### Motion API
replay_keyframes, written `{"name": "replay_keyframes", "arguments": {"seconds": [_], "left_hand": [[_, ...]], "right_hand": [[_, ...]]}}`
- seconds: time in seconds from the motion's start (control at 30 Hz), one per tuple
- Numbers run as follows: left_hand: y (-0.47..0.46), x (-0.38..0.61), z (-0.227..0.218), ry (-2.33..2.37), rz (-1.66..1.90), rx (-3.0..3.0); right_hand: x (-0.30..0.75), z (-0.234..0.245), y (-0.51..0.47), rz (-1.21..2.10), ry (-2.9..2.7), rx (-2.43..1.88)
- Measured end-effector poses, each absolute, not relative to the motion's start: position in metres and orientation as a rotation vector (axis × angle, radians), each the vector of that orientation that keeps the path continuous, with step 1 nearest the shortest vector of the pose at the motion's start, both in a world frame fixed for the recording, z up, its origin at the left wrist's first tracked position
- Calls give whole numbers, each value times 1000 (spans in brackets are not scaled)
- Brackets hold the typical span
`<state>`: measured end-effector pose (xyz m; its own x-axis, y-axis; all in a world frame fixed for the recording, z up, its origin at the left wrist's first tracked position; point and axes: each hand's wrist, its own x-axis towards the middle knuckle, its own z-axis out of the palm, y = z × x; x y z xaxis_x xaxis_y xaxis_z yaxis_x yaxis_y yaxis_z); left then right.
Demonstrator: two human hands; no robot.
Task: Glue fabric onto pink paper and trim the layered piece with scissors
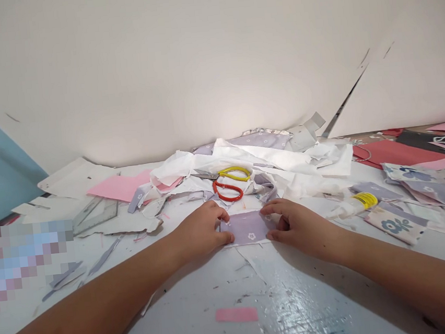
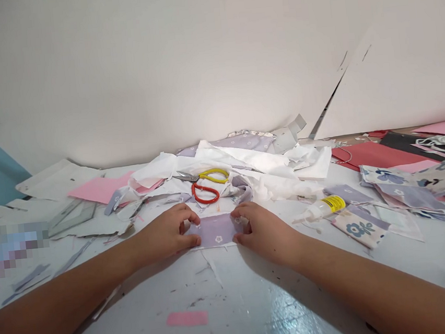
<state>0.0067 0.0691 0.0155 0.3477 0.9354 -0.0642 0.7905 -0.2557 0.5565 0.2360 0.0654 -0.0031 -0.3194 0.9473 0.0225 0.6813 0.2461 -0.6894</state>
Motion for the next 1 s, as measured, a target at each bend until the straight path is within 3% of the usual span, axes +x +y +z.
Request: {"name": "replay_keyframes", "arguments": {"seconds": [1.0], "left_hand": [[70, 5, 16, 1522, 285, 2277]], "right_hand": [[237, -5, 65, 685, -2231, -1483]]}}
